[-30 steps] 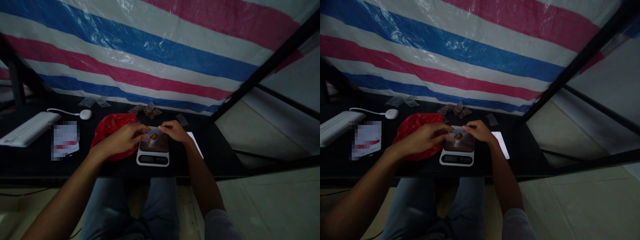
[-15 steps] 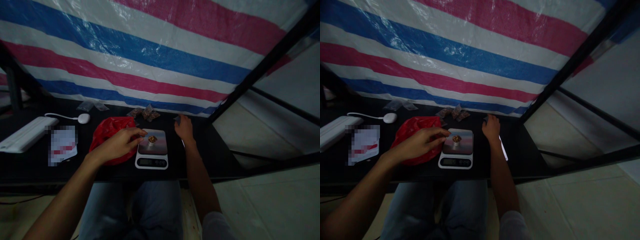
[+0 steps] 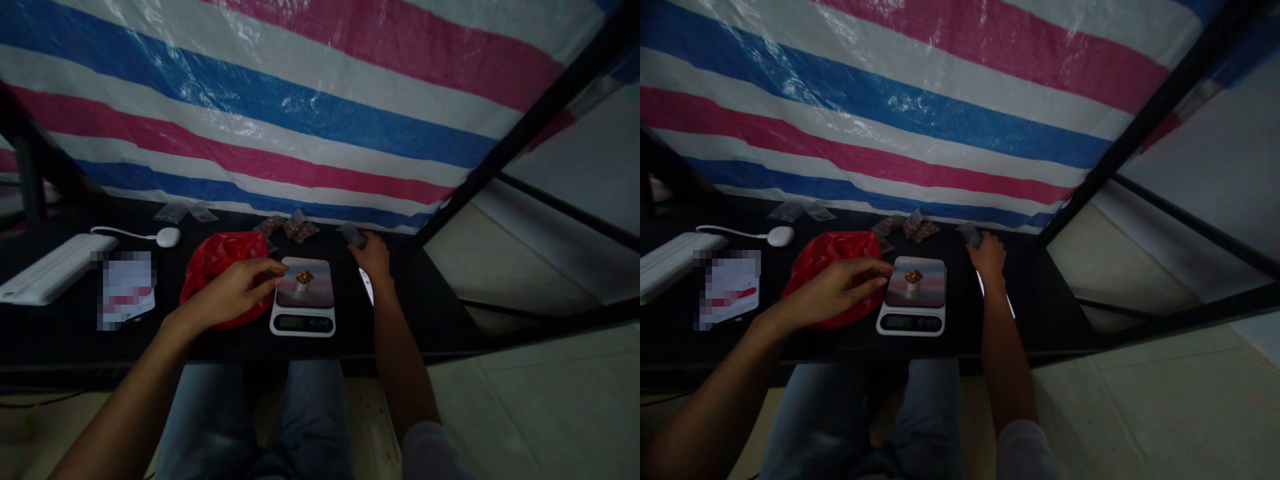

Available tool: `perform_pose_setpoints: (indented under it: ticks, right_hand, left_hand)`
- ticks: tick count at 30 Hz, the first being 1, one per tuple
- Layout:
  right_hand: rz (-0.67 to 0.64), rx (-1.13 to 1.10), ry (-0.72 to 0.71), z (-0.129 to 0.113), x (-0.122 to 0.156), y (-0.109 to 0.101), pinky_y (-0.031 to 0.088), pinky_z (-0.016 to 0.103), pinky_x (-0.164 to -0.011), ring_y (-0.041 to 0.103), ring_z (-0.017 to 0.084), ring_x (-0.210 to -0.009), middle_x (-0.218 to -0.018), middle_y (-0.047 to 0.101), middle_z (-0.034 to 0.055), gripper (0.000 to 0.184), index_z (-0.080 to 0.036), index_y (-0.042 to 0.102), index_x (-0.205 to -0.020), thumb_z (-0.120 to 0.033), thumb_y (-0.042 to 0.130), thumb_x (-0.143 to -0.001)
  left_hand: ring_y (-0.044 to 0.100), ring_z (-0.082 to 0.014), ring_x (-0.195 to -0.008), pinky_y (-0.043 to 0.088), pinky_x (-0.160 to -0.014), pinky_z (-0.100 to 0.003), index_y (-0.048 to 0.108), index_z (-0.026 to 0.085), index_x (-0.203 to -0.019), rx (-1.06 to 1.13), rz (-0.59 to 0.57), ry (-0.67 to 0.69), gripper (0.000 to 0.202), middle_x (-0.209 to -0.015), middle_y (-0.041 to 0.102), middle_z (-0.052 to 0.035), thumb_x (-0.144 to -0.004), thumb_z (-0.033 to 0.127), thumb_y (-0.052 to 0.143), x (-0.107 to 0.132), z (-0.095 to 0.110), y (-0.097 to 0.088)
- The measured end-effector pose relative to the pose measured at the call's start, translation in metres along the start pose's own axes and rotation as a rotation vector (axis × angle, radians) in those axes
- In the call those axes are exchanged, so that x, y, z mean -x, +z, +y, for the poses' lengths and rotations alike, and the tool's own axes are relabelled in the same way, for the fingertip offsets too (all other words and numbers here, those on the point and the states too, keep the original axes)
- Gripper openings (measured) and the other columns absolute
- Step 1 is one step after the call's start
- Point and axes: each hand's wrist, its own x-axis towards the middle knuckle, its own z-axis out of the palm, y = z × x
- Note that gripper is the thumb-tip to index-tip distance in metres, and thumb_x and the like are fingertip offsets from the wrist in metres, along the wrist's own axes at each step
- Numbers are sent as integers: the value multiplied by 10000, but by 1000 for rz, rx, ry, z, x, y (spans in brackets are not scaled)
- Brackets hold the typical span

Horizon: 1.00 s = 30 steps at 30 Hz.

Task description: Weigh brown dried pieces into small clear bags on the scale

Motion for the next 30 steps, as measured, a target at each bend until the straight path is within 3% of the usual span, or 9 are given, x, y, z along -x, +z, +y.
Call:
perform_pose_setpoints:
  ticks: [4,6,10,13,15,19,24,27,30]
  right_hand:
    - [63,-493,-140,-5,-6,10,505,443,-1006,641,282,-1144,-1255,684,164,536,-141,656,-1238,-410,784,-792]
    - [43,-680,-228,-14,-2,11,534,401,-929,646,262,-1113,-1278,671,149,576,-162,654,-1258,-439,800,-775]
    - [-158,-775,-519,-37,21,-1,526,334,-798,638,235,-1063,-1260,661,103,511,-221,699,-1238,-416,821,-782]
    - [-286,-768,-676,-54,42,-12,512,342,-806,628,235,-1062,-1251,670,88,487,-246,709,-1237,-392,831,-789]
    - [-332,-769,-688,-62,52,-15,505,353,-803,629,229,-1001,-1213,692,82,510,-242,706,-1233,-390,852,-767]
    - [-411,-837,-632,-65,58,-13,488,338,-785,641,209,-925,-1120,722,67,546,-227,681,-1238,-367,868,-745]
    - [-523,-879,-593,-55,48,-17,485,308,-754,672,205,-988,-1231,711,92,500,-226,652,-1273,-372,789,-815]
    - [-569,-724,-612,-48,42,-22,458,289,-723,674,196,-955,-1132,746,76,382,-198,713,-1156,-366,788,-821]
    - [-700,-589,-636,-45,40,-19,457,278,-718,671,193,-932,-1065,760,67,445,-174,738,-1120,-334,872,-727]
  left_hand:
    - [702,-243,-1135,543,-1041,-389,709,204,-1198,-4,12,3,345,-1225,754,-74,-994,413,525,0,-2,0]
    - [679,-256,-1180,521,-1079,-414,692,197,-1229,-55,73,33,356,-1257,733,-89,-994,408,528,-2,0,-1]
    - [504,-322,-1400,396,-1206,-501,574,203,-1423,-280,265,181,531,-1494,554,-136,-954,447,619,-10,21,-7]
    - [397,-370,-1481,317,-1245,-545,481,231,-1516,-409,231,283,723,-1589,458,-130,-888,508,708,-22,41,-11]
    - [389,-378,-1490,296,-1252,-539,422,219,-1559,-464,153,278,819,-1610,439,-135,-863,510,741,-32,49,-9]
    - [538,-353,-1386,427,-1156,-449,380,183,-1581,-429,23,153,821,-1546,529,-155,-905,530,692,-43,44,0]
    - [611,-314,-1316,475,-1093,-387,461,192,-1532,-342,38,57,694,-1479,606,-136,-950,532,626,-34,21,0]
    - [629,-305,-1292,472,-1105,-399,531,172,-1475,-331,48,3,621,-1450,632,-135,-965,522,587,-23,11,-3]
    - [641,-303,-1274,483,-1099,-410,534,177,-1473,-317,0,-30,615,-1445,636,-130,-949,492,600,-13,5,-2]
